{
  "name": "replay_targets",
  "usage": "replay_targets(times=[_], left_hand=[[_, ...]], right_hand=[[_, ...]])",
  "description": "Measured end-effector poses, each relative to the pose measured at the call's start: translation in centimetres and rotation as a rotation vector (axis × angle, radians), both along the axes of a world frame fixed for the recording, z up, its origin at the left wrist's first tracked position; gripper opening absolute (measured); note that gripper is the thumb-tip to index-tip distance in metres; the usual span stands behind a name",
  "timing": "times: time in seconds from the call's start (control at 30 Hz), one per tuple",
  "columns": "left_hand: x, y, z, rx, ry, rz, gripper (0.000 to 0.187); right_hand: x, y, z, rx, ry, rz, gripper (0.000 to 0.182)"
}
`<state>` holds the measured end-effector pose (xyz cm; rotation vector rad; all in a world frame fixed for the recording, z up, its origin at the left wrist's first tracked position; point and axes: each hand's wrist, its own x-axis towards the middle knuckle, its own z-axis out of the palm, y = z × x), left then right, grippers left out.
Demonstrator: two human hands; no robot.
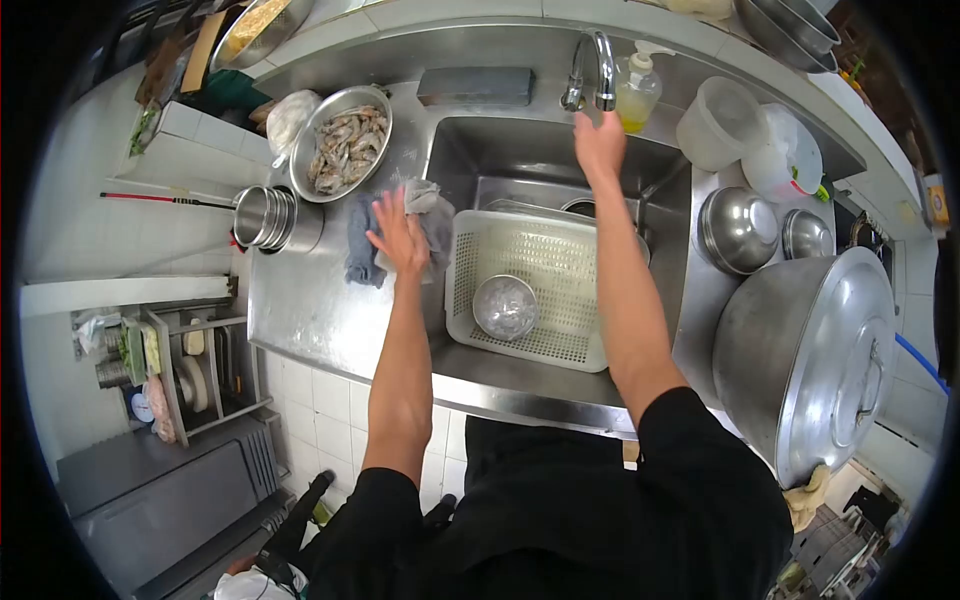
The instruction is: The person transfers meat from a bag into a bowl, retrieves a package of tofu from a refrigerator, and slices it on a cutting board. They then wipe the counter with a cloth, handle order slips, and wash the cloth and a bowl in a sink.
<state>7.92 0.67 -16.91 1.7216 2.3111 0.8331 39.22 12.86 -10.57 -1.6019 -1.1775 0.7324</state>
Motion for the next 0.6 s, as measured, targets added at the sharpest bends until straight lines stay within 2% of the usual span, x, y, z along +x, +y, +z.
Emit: replay_targets(times=[0.03, 0.07, 0.1, 0.17, 0.23, 0.27, 0.3, 0.37, 0.47, 0.57, 0.6], left_hand=[[0.6, 0.2, 0.1, 0.033, -0.09, -0.062, 0.05], [1.1, 0.7, 0.7, 0.067, -0.173, -0.122, 0.047], [2.1, 1.1, 1.7, 0.084, -0.328, -0.154, 0.047], [5.0, 2.0, 3.2, 0.114, -0.642, -0.223, 0.046], [8.1, 3.0, 3.2, 0.095, -0.905, -0.266, 0.044], [10.1, 3.5, 3.9, 0.067, -1.139, -0.306, 0.043], [12.2, 4.0, 4.7, -0.015, -1.31, -0.313, 0.042], [15.2, 6.3, 4.1, -0.16, -1.043, -0.509, 0.041], [20.9, 8.2, 7.4, 0.142, -0.113, -0.799, 0.039], [25.3, 9.3, 11.5, -0.225, -0.238, -0.804, 0.038], [26.2, 9.3, 12.8, -0.275, -0.299, -0.809, 0.039]], right_hand=[[-0.9, 1.6, -0.8, 0.1, -0.139, -0.037, 0.054], [-2.1, 3.1, -4.0, 0.123, -0.218, 0.122, 0.067], [-3.1, 3.2, -5.9, 0.217, -0.477, 0.233, 0.073], [-2.1, 2.6, -4.6, 0.033, -0.57, 0.412, 0.07], [-0.6, 1.9, -2.3, -0.045, -0.271, 0.499, 0.062], [0.0, 1.2, -2.0, -0.084, -0.121, 0.536, 0.059], [0.2, -0.3, -2.6, -0.118, 0.152, 0.503, 0.052], [0.4, -3.4, -5.5, -0.159, 0.688, 0.402, 0.041], [3.1, -8.0, -5.9, -0.233, 1.329, 0.123, 0.029], [6.9, -10.8, -7.2, -0.375, 0.693, -0.108, 0.022], [7.8, -11.1, -8.7, -0.292, 0.427, -0.068, 0.019]])
